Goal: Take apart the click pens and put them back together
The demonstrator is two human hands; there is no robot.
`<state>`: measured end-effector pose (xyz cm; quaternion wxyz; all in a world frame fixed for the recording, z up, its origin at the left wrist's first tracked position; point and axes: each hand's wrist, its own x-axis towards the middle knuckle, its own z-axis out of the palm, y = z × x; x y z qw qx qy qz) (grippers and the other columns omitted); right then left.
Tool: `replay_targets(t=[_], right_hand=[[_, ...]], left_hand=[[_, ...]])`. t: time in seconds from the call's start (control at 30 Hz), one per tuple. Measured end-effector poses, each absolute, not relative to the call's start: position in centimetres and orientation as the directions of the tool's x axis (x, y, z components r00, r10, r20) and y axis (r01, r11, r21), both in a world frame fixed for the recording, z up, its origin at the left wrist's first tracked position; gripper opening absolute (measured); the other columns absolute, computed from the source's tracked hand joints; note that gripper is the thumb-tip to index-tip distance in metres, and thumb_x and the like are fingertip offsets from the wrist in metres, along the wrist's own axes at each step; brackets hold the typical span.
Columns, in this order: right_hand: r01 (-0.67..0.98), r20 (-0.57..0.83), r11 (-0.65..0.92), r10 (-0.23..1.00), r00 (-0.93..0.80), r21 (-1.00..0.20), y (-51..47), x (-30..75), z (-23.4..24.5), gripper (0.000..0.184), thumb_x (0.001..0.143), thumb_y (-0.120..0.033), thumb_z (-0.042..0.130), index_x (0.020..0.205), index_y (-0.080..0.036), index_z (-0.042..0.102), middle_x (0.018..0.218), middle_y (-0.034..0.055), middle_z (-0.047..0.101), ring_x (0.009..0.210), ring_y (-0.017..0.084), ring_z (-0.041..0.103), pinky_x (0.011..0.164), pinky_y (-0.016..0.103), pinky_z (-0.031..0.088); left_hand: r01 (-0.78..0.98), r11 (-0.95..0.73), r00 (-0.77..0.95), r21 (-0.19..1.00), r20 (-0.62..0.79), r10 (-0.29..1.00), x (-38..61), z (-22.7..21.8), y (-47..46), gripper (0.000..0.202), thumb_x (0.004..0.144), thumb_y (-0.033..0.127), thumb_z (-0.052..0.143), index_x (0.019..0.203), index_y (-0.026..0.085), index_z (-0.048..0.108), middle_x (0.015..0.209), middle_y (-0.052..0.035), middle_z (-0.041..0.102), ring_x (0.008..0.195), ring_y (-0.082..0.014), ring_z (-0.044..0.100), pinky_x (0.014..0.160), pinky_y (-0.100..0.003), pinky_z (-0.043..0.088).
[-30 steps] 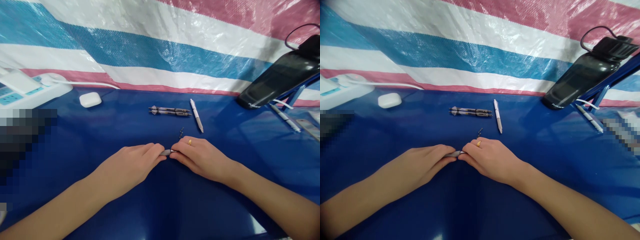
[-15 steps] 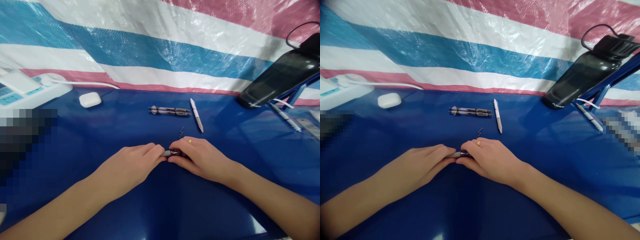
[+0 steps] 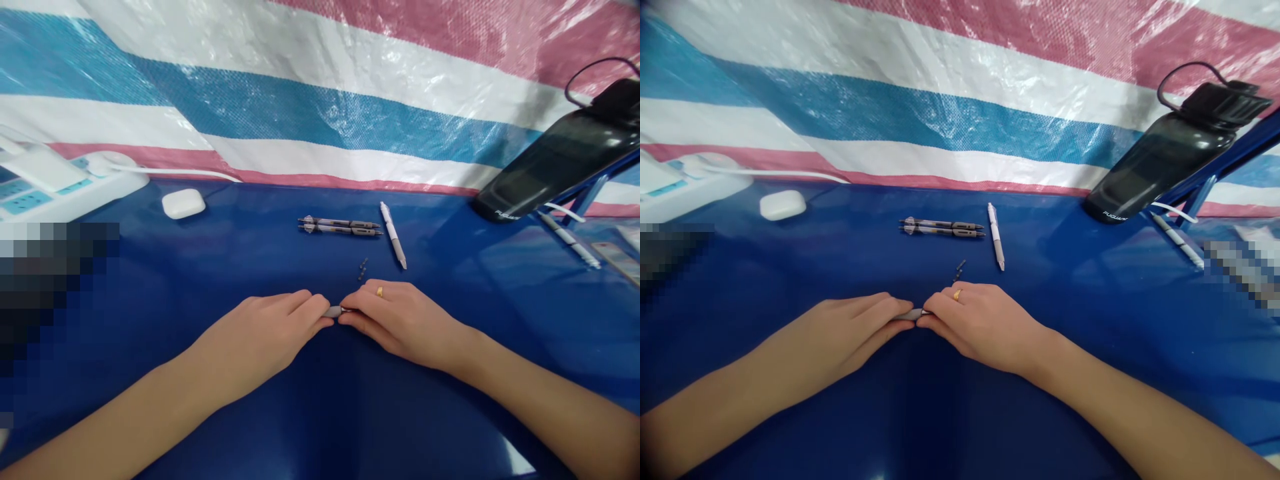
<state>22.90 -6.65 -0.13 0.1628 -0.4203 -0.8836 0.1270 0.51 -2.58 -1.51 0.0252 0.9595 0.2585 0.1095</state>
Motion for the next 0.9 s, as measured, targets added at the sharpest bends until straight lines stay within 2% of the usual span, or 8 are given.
replay_targets(t=[0.07,0.17,0.27,0.37,0.5,0.57,0.73,0.9], right_hand=[[0.705,0.175,0.606,0.79,-0.587,-0.368,-6.64,22.9,-0.1,0.03,0.099,-0.033,0.037,0.094,-0.014,0.059,0.077,0.0032,0.061,0.071,0.015,0.056,0.067,0.028,0.042],[0.705,0.155,0.577,0.807,-0.569,-0.412,-6.62,22.94,-0.11,0.028,0.095,-0.039,0.047,0.106,-0.015,0.055,0.081,0.0016,0.062,0.074,0.015,0.057,0.067,0.026,0.042],[0.702,0.152,0.598,0.792,-0.591,-0.387,-6.61,22.97,-0.16,0.025,0.097,-0.035,0.044,0.101,-0.015,0.057,0.081,0.0026,0.062,0.074,0.015,0.057,0.067,0.027,0.042],[0.706,0.149,0.608,0.786,-0.6,-0.362,-6.6,22.96,-0.09,0.032,0.1,-0.034,0.035,0.091,-0.015,0.06,0.077,0.0034,0.06,0.071,0.015,0.056,0.067,0.028,0.042],[0.699,0.143,0.577,0.804,-0.577,-0.422,-6.58,23.04,-0.06,0.023,0.096,-0.034,0.046,0.106,-0.015,0.055,0.084,0.0025,0.062,0.077,0.015,0.058,0.068,0.026,0.043],[0.701,0.142,0.586,0.798,-0.585,-0.407,-6.57,23.12,-0.16,0.021,0.097,-0.031,0.044,0.105,-0.015,0.055,0.085,0.003,0.062,0.077,0.015,0.058,0.068,0.027,0.043],[0.732,0.119,0.573,0.81,-0.574,-0.369,-6.49,23.14,-0.24,0.03,0.1,-0.034,0.035,0.098,-0.015,0.058,0.084,0.0041,0.062,0.076,0.017,0.058,0.067,0.029,0.043],[0.746,0.092,0.568,0.813,-0.576,-0.347,-6.33,23.16,-0.02,0.032,0.1,-0.033,0.031,0.096,-0.016,0.057,0.08,0.0035,0.06,0.072,0.016,0.055,0.063,0.029,0.041]], left_hand=[[0.474,-0.875,0.853,0.094,0.197,0.483,0.49,-1.46,-2.57,0.022,0.097,0.035,0.034,0.099,0.024,0.053,0.078,0.0049,0.061,0.067,-0.0124,0.062,0.054,-0.026,0.042],[0.452,-0.887,0.86,0.09,0.218,0.461,0.46,-1.36,-2.48,0.023,0.096,0.034,0.035,0.104,0.023,0.053,0.08,0.0037,0.062,0.069,-0.0125,0.062,0.055,-0.025,0.044],[0.459,-0.885,0.853,0.084,0.239,0.465,0.52,-1.19,-2.46,0.022,0.096,0.033,0.037,0.104,0.023,0.054,0.081,0.0027,0.062,0.069,-0.0127,0.062,0.055,-0.025,0.045],[0.456,-0.886,0.847,0.091,0.262,0.463,0.64,-0.99,-2.57,0.021,0.095,0.03,0.038,0.104,0.021,0.055,0.079,0.0018,0.062,0.067,-0.0129,0.062,0.055,-0.026,0.045],[0.458,-0.88,0.829,0.128,0.295,0.475,0.71,-0.89,-2.61,0.022,0.092,0.025,0.04,0.107,0.018,0.055,0.078,0.001,0.06,0.067,-0.0134,0.061,0.057,-0.027,0.047],[0.463,-0.877,0.826,0.129,0.297,0.479,0.72,-0.93,-2.56,0.023,0.091,0.023,0.041,0.107,0.017,0.055,0.078,0.0007,0.06,0.067,-0.0137,0.06,0.057,-0.028,0.047],[0.446,-0.894,0.842,0.047,0.317,0.436,0.64,-1.05,-2.43,0.023,0.093,0.023,0.037,0.107,0.018,0.055,0.084,-0.0005,0.062,0.073,-0.0141,0.061,0.058,-0.028,0.046],[0.473,-0.881,0.844,0.0,0.289,0.453,0.33,-0.87,-2.38,0.023,0.094,0.026,0.038,0.111,0.024,0.054,0.081,0.0024,0.061,0.067,-0.0114,0.06,0.053,-0.024,0.041]])
